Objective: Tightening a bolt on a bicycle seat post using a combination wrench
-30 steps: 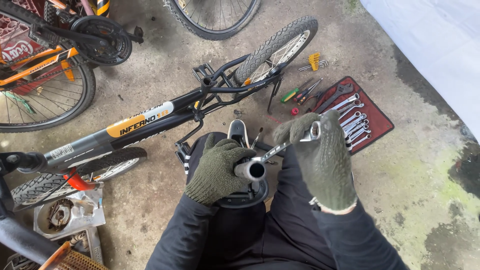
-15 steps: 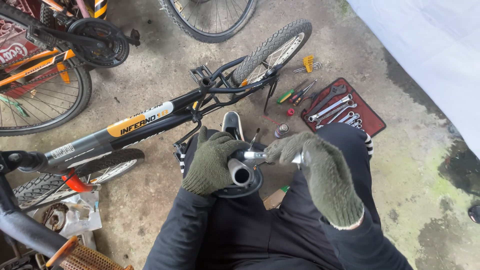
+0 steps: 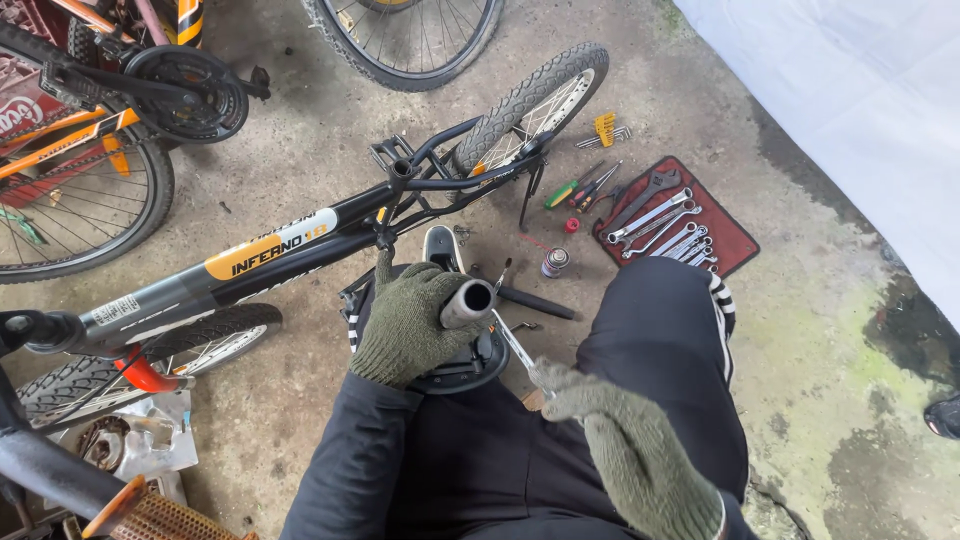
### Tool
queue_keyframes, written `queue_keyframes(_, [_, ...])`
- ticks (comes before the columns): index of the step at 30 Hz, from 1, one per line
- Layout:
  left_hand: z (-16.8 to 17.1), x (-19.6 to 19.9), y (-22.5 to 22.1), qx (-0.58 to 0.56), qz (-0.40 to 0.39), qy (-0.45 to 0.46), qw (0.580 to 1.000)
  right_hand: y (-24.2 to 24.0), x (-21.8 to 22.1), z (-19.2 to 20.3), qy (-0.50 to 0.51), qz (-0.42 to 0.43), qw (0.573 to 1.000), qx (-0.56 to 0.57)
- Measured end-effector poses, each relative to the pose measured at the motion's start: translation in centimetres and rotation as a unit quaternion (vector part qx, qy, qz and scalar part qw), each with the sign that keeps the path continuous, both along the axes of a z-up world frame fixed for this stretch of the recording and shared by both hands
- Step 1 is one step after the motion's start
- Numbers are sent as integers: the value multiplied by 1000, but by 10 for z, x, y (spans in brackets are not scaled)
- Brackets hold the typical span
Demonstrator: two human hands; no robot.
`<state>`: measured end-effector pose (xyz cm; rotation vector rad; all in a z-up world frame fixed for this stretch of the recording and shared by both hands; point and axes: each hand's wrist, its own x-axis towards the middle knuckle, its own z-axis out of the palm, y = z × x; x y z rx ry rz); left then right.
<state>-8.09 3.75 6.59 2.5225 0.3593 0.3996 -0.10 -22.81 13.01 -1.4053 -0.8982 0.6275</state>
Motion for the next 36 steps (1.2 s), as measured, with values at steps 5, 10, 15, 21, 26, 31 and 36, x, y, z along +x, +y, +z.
queue_keyframes(5, [11, 0, -19, 58, 14, -11, 998, -30, -1, -24, 79, -48, 990, -108])
queue_keyframes(10, [13, 2, -29, 96, 35, 19, 995, -4, 36, 13, 67, -63, 945, -314])
queue_keyframes(15, [13, -1, -27, 113, 89, 18, 989, 37, 67, 38, 44, 112, 849, -514])
queue_keyframes(21, [33, -12, -39, -58, 127, -86, 986, 53, 60, 38, -8, 151, 858, -490])
queue_keyframes(26, [1, -19, -12, 60, 53, -24, 997, 33, 38, -15, -201, 118, 902, -362])
queue_keyframes(31, [11, -18, -2, -26, 99, 6, 995, 48, 10, -42, -260, 78, 897, -349])
queue_keyframes(36, [-2, -26, 7, -94, 163, -31, 982, 64, -1, -70, -326, 72, 887, -320])
